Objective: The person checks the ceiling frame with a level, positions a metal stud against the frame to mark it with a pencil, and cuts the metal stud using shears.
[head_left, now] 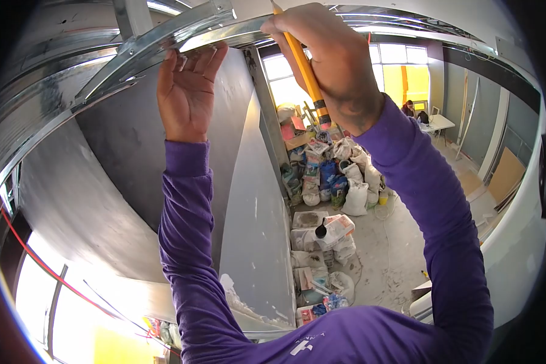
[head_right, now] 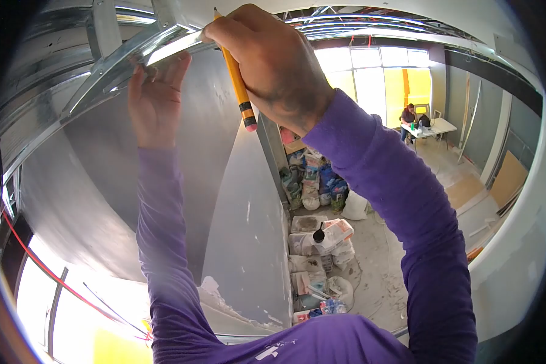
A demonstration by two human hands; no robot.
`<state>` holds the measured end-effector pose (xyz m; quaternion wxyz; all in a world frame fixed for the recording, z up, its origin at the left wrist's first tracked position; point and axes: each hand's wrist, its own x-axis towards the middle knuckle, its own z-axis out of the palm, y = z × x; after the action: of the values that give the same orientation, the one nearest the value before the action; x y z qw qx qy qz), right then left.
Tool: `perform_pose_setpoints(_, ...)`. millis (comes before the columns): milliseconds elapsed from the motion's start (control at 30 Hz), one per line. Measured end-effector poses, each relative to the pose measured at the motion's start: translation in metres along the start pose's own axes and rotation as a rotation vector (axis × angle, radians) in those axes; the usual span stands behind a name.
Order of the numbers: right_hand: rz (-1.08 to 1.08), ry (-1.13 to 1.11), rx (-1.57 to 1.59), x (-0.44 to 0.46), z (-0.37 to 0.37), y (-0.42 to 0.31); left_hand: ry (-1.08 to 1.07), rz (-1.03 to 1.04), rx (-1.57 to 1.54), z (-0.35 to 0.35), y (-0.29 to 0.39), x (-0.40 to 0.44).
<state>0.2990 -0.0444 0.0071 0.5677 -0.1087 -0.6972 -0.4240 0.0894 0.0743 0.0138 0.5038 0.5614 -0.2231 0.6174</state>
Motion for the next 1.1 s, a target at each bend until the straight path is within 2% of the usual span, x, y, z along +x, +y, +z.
perform_pose_setpoints(467, 0.041, -0.034, -0.006, -0.003, 0.003, 0.004, -0.015, 0.007, 0.013, 0.001, 0.001, -0.001)
perform_pose_setpoints(567, -0.112, 0.136, -0.247, -0.008, 0.002, 0.003, -0.028, 0.009, 0.019, -0.001, 0.002, 0.001)
perform_pose_setpoints(633, -0.221, 0.179, -0.195, -0.002, 0.002, -0.001, -0.031, 0.011, 0.004, -0.001, 0.002, 0.0)
perform_pose_setpoints(733, -0.2, 0.062, -0.053, -0.004, 0.003, -0.022, -0.025, 0.014, -0.014, 0.004, 0.001, 0.0)
perform_pose_setpoints(833, -0.059, 0.143, 0.032, 0.001, 0.023, -0.027, -0.005, 0.023, 0.004, 0.006, 0.002, -0.001)
perform_pose_setpoints(1033, -0.066, 0.065, -0.067, 0.003, 0.023, -0.026, 0.017, 0.021, 0.006, 0.007, 0.003, -0.002)
perform_pose_setpoints(1100, -0.158, 0.093, -0.127, -0.002, 0.028, -0.02, 0.02, 0.027, 0.014, 0.01, 0.003, -0.002)
